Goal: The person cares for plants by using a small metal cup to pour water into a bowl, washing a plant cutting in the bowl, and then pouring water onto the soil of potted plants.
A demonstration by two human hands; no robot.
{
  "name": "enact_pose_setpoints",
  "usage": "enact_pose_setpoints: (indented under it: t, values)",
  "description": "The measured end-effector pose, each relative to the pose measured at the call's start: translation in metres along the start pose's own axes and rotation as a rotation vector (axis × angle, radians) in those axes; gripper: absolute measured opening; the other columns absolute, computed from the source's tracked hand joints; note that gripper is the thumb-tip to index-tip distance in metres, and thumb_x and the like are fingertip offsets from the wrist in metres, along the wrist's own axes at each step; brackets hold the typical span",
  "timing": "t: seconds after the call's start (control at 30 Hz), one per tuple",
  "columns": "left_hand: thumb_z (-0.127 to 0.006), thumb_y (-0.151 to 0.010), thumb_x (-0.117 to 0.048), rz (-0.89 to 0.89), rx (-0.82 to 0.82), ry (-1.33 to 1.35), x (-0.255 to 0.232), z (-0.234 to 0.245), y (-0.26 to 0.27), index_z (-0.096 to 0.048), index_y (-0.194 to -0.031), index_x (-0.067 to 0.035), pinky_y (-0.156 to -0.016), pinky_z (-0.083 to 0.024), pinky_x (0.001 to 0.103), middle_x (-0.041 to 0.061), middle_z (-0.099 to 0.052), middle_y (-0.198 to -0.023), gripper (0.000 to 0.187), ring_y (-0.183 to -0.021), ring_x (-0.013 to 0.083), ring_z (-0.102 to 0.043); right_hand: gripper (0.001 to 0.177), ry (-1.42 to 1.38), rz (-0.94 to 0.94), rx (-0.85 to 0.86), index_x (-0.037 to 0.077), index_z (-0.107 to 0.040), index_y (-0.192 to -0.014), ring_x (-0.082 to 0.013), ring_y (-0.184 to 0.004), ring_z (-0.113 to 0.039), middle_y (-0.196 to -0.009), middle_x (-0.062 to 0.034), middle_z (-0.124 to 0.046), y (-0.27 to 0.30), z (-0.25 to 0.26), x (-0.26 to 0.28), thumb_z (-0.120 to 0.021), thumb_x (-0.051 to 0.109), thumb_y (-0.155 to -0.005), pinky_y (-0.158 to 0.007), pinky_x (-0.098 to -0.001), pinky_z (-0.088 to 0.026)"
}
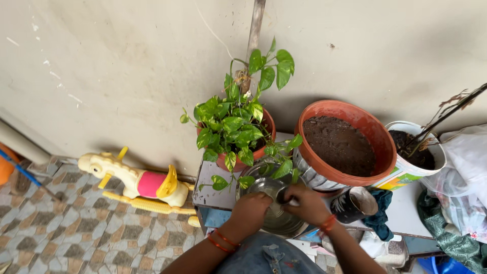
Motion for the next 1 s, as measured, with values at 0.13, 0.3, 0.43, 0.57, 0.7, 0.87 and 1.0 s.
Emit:
enact_pose_setpoints:
  t: [0.13,0.3,0.43,0.57,0.7,0.87,1.0]
  values:
    - [-0.065,-0.081,-0.003,-0.007,-0.232,0.064,-0.006,0.033,0.023,-0.071,-0.103,-0.007,-0.085,-0.054,0.045,0.012,-0.071,-0.106,0.023,-0.097,0.0352,-0.068,0.022,0.159,0.158,0.052,0.011,-0.069,-0.088,-0.0279,-0.092,-0.069,-0.099,-0.0067,-0.07,-0.007,-0.061,-0.037,-0.083,0.014,-0.071,-0.08,-0.0391,-0.056]
    - [-0.071,-0.087,-0.013,0.295,-0.676,-0.004,0.02,0.105,0.062,-0.068,-0.105,-0.003,-0.084,-0.053,0.045,0.018,-0.069,-0.106,0.021,-0.098,0.0352,-0.067,0.015,0.426,0.078,0.133,0.012,-0.067,-0.092,-0.0324,-0.1,-0.065,-0.108,-0.009,-0.065,-0.02,-0.103,-0.066,-0.076,0.019,-0.081,-0.085,-0.044,-0.055]
    - [-0.07,-0.091,-0.02,0.402,-0.71,-0.152,0.058,0.125,0.065,-0.064,-0.117,0.002,-0.092,-0.048,0.05,0.022,-0.067,-0.113,0.035,-0.106,0.0414,-0.063,0.02,0.515,0.06,0.19,0.013,-0.068,-0.1,-0.0331,-0.108,-0.063,-0.118,-0.0087,-0.062,-0.021,-0.115,-0.057,-0.073,0.019,-0.081,-0.087,-0.0456,-0.054]
    - [-0.058,-0.101,-0.036,0.525,-0.419,0.197,0.115,0.084,0.05,-0.063,-0.133,-0.002,-0.098,-0.048,0.045,0.019,-0.068,-0.123,0.047,-0.114,0.0369,-0.063,0.02,0.526,0.041,0.263,0.013,-0.071,-0.101,-0.0319,-0.112,-0.063,-0.123,-0.0081,-0.06,-0.017,-0.122,-0.051,-0.073,0.017,-0.081,-0.092,-0.0449,-0.053]
    - [-0.056,-0.102,-0.046,0.705,-0.213,0.703,0.139,0.039,0.035,-0.066,-0.131,-0.007,-0.096,-0.048,0.035,0.009,-0.074,-0.121,0.05,-0.112,0.022,-0.068,0.025,0.458,0.032,0.31,0.011,-0.073,-0.101,-0.0332,-0.11,-0.063,-0.124,-0.0093,-0.06,-0.015,-0.114,-0.054,-0.076,0.017,-0.077,-0.094,-0.0436,-0.052]
    - [-0.048,-0.102,-0.049,0.959,0.035,1.152,0.124,0.001,0.013,-0.06,-0.135,-0.016,-0.067,-0.041,0.027,0.007,-0.075,-0.115,0.048,-0.094,0.0171,-0.068,0.023,0.214,0.1,0.092,0.008,-0.073,-0.083,-0.0325,-0.097,-0.07,-0.115,-0.0101,-0.07,-0.002,-0.081,-0.044,-0.085,0.024,-0.072,-0.084,-0.0422,-0.056]
    - [-0.053,-0.096,-0.032,0.953,0.103,1.245,0.12,-0.019,-0.011,-0.055,-0.135,-0.021,-0.064,-0.041,0.031,0.007,-0.076,-0.112,0.04,-0.094,0.0204,-0.069,0.025,0.134,0.085,-0.029,0.007,-0.072,-0.083,-0.0333,-0.09,-0.071,-0.115,-0.0135,-0.068,0.018,-0.042,-0.024,-0.088,0.024,-0.072,-0.079,-0.043,-0.057]
Point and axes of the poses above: each hand's wrist, its own y-axis away from the middle knuckle, its own z-axis out of the back of the hand, x = y × z, the point moved 7 cm from there along -y, towards the middle knuckle
